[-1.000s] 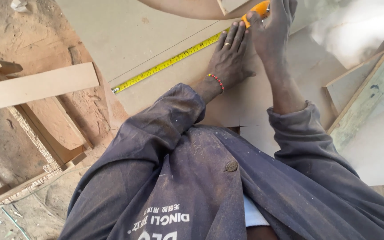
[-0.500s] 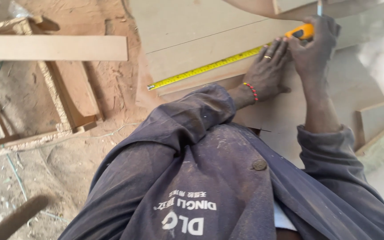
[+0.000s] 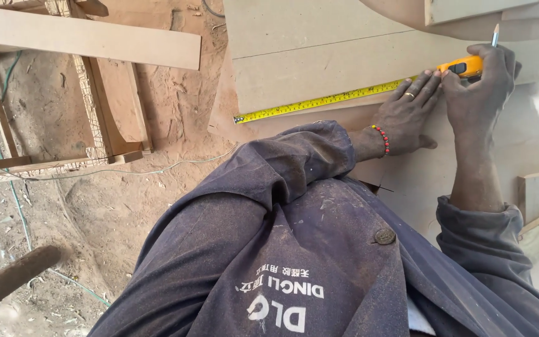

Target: The person measures a large sheet of plywood using a tape measure and marks it with a pencil. They use a wooden straightedge to draw straight lines and write dimensions on the surface. The person also measures a smaller, curved piece of wood and marks it accordingly.

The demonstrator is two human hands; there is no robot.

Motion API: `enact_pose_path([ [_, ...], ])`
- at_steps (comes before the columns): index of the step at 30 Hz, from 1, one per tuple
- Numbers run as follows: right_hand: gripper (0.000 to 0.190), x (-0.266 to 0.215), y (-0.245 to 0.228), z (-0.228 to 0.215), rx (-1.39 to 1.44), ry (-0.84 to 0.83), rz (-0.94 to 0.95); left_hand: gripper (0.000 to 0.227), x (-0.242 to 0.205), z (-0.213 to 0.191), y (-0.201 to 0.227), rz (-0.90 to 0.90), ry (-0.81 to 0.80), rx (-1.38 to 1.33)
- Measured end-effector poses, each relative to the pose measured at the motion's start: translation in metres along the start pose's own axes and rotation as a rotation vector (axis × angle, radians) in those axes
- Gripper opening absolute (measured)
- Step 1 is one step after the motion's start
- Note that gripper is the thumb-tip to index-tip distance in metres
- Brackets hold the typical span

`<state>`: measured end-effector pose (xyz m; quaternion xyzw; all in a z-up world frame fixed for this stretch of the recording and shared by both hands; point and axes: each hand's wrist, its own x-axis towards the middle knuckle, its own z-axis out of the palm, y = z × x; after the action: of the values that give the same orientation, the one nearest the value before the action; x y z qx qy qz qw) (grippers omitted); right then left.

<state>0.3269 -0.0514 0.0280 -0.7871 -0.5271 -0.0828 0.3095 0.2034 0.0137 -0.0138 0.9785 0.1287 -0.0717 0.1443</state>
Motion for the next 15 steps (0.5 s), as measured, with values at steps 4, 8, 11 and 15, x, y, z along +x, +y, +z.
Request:
enact_pose_path([
  [4,0.040,-0.004,0.005,-0.003,-0.023,0.008,0.028,0.126,0.007,0.010,0.003,0.039,-0.015,-0.032],
  [8,0.051,-0.010,0.025,0.000,-0.013,0.013,0.052,0.134,0.014,0.029,0.009,0.058,0.069,-0.138],
  [11,0.066,-0.003,0.013,-0.016,-0.018,-0.010,0.132,0.136,0.011,0.025,0.011,0.072,0.094,-0.153],
  [15,0.028,0.008,-0.019,-0.028,0.115,0.076,0.175,0.125,0.002,0.017,0.008,0.097,0.097,-0.113],
])
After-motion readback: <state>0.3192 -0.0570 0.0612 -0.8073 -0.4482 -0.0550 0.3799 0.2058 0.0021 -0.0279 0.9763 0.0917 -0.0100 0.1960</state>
